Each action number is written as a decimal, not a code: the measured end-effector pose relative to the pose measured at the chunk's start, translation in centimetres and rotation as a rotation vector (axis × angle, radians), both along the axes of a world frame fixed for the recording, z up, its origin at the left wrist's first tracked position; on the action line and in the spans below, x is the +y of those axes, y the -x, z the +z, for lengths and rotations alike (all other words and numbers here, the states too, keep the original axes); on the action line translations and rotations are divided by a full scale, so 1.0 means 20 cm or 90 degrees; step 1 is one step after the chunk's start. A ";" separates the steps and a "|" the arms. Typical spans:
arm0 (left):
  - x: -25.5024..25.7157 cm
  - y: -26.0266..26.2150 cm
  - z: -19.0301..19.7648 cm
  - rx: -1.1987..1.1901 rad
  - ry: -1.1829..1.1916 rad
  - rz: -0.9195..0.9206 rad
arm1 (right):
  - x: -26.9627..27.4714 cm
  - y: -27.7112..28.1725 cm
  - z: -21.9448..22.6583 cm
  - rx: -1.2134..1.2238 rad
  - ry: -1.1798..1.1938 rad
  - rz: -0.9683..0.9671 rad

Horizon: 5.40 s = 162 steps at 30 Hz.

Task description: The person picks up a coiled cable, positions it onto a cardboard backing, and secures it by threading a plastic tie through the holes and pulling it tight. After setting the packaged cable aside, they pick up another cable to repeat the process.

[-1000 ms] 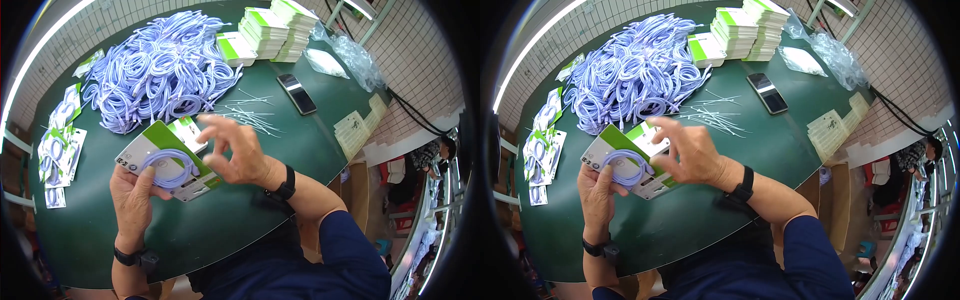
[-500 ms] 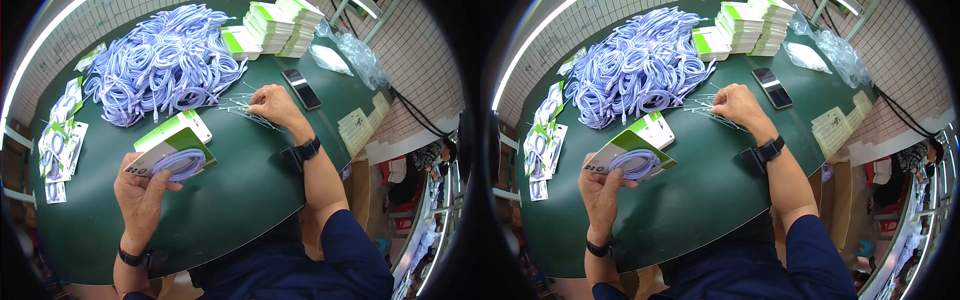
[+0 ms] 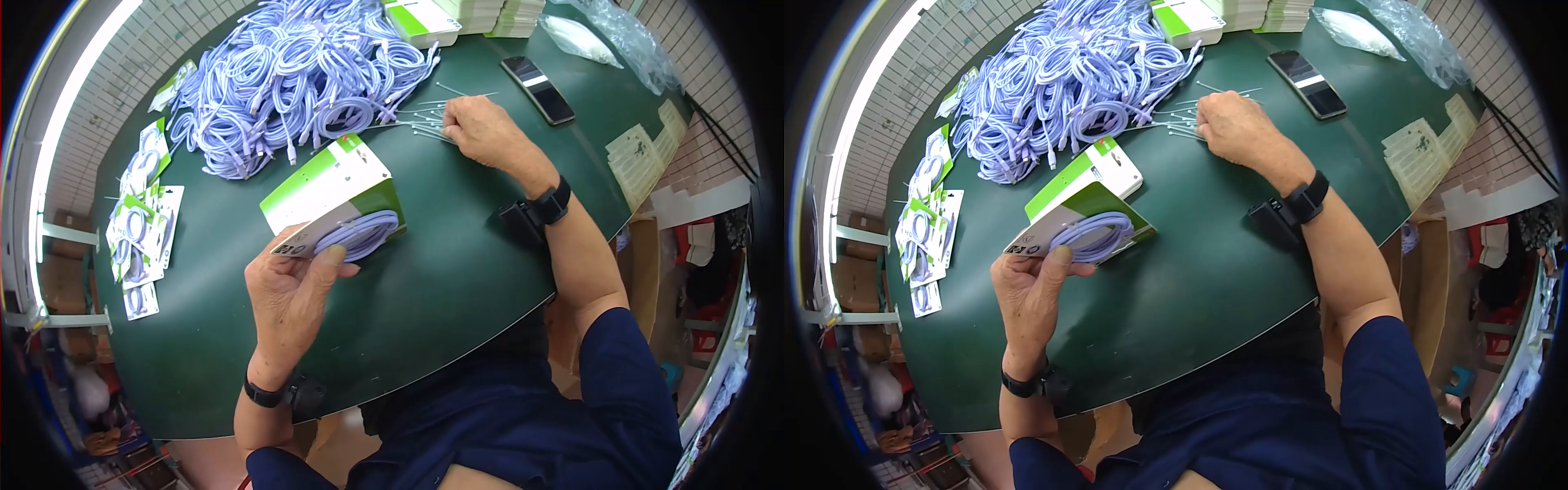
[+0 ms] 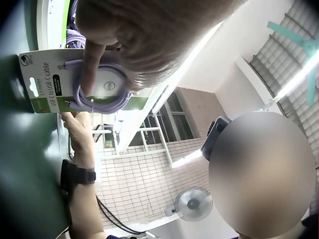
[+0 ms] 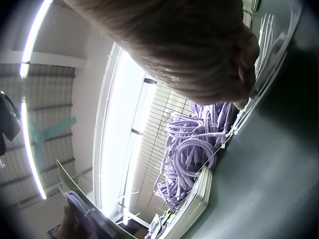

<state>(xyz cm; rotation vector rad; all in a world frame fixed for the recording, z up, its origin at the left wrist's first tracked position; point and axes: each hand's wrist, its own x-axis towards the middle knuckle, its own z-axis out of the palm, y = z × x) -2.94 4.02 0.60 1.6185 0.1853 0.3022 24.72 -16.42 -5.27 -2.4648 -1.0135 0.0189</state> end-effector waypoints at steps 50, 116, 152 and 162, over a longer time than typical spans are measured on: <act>0.19 -0.12 -0.15 -0.404 -0.538 0.205 | 0.14 0.45 0.27 -0.181 -0.558 0.455; 0.18 -0.10 -0.16 -0.427 -0.632 0.147 | 0.16 0.70 0.26 0.080 -0.557 0.541; 0.02 -0.05 -0.12 -0.130 0.161 0.127 | 0.20 0.61 0.24 -0.252 -0.434 0.462; -0.04 -0.05 -0.14 -0.112 0.225 0.101 | 0.26 0.68 0.21 -0.357 -0.404 0.424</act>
